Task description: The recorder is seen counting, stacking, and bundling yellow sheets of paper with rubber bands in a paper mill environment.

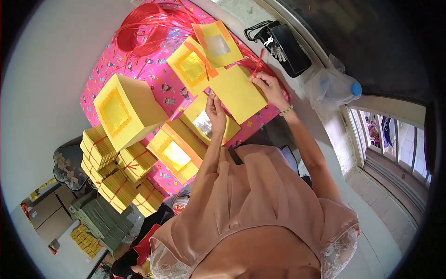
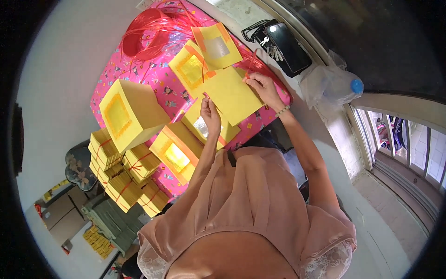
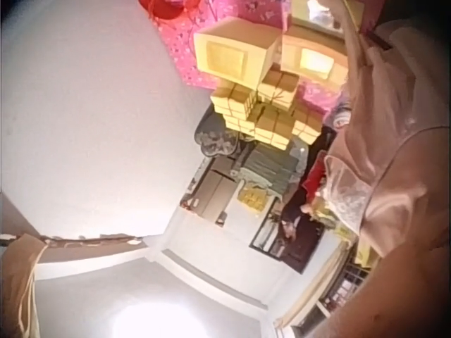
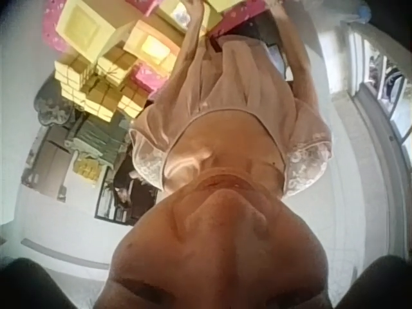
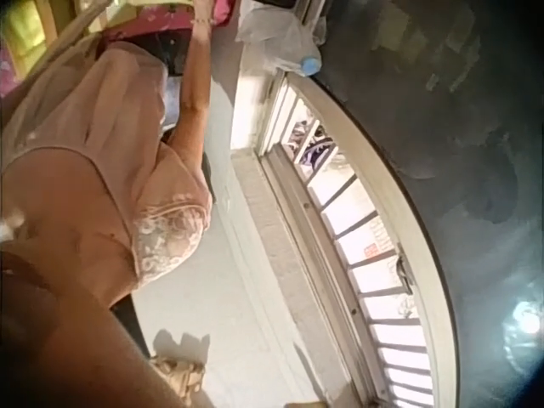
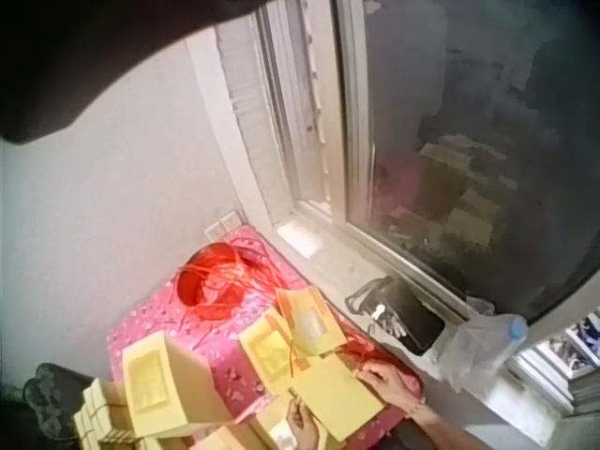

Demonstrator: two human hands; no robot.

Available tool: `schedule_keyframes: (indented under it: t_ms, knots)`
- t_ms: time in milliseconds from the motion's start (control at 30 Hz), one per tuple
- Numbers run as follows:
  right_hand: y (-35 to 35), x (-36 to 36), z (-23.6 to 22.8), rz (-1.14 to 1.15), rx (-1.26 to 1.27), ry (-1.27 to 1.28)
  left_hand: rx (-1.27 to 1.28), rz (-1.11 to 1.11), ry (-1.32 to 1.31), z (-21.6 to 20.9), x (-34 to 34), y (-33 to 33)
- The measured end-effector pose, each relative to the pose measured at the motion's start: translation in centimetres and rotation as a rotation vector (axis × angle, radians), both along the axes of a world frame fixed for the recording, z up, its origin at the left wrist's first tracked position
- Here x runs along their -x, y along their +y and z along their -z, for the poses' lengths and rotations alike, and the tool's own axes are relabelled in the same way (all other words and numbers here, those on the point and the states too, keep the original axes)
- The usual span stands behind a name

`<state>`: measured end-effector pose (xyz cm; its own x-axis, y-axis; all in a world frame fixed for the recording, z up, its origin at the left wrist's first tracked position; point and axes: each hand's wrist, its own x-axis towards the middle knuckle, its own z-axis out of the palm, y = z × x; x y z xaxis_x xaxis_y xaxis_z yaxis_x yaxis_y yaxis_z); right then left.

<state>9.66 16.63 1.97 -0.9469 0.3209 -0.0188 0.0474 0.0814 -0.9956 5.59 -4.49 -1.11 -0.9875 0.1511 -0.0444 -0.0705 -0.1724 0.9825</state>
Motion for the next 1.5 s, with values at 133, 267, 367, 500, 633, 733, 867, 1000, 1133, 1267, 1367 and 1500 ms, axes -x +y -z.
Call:
schedule_keyframes:
  t_ms: [133,267,367,500,633,733,867,1000,1133,1267,1367,1500]
  knots:
    - [0.3,0.2,0.3,-0.061,0.005,0.015,0.098,-0.139,0.076,-1.9,-2.0,1.0]
    - [1.0,0.0,1.6,-0.144,-0.020,-0.056,0.332,-0.110,0.094,-1.8,-2.8,1.0]
    - [-0.1,-0.2,-1.0,-0.164,-0.229,-0.065,0.342,-0.089,0.057,-1.5,-3.0,0.3]
    - [-3.9,-1.5,-2.4,-0.007,-0.676,0.153,0.198,-0.084,0.117,-1.7,-2.8,0.3]
    - [-5.7,-2.2,-1.9,0.101,-0.954,0.140,0.051,-0.118,0.057,-1.7,-2.5,0.0]
    - [-5.5,-2.5,-1.7,0.113,-0.969,0.173,-0.052,-0.193,0.043,-1.7,-2.5,-0.7]
    - [-5.2,-2.8,-1.0,0.113,-0.991,0.176,0.252,-0.133,0.333,-3.4,-3.2,-1.6]
    - [-5.3,-2.9,-0.7,0.166,-0.966,0.194,0.394,0.084,0.405,-4.8,-3.6,-1.3]
    - [-5.5,-3.0,-1.3,0.182,-0.887,0.210,0.489,0.194,0.177,-5.7,-2.8,1.0]
    - [-5.5,-3.3,-2.0,0.181,-0.920,0.214,0.628,0.264,0.108,-6.4,-1.7,2.6]
    - [-5.7,-3.3,-3.0,0.169,-0.953,0.197,0.579,0.251,0.081,-6.1,-1.8,2.7]
    - [-7.2,-3.6,-3.7,0.209,-0.807,0.214,0.500,0.204,0.221,-4.9,-1.8,3.1]
